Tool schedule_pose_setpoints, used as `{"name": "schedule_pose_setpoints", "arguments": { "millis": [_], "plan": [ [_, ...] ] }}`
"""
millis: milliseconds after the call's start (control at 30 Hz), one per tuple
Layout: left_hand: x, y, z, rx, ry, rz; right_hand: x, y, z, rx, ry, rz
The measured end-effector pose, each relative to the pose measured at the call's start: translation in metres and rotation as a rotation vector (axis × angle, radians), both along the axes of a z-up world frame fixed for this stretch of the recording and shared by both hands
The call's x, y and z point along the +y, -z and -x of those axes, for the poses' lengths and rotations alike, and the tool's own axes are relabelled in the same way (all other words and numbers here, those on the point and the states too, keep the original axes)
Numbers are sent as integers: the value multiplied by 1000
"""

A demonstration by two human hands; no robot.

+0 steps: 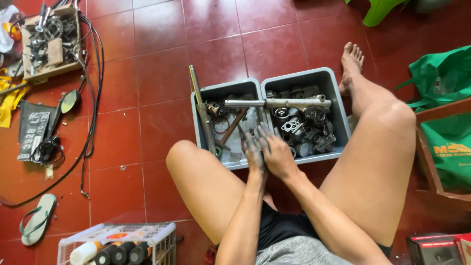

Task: Manually sanding a motorcycle piston with sandpaper to clean or smooth its surface.

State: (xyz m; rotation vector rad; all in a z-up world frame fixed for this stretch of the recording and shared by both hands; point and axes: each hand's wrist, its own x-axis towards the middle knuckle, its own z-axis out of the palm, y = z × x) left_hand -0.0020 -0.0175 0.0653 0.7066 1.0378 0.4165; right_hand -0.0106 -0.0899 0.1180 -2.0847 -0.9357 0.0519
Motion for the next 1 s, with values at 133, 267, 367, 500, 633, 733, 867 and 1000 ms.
{"name": "schedule_pose_setpoints", "arguments": {
  "millis": [133,267,367,500,633,733,867,1000],
  "plan": [
    [22,29,-3,133,33,69,6,-7,-9,-44,48,-6],
    [27,28,12,1,-4,221,-3,18,3,-116,-49,-12],
    [37,15,5,-139,-10,330,-2,15,-10,-196,-34,-74],
    [44,-7,1,-329,-37,516,-5,5,-22,36,159,-294],
    [37,-29,19,-365,139,39,-30,-82,-41,237,267,-261],
    [30,-19,29,-122,363,-164,-43,-124,-61,188,183,-136],
    [17,-33,15,-110,514,-463,-42,-145,-92,-225,-50,18],
    [8,-15,2,-90,578,-640,-39,-71,-121,-183,-186,174]
  ]
}}
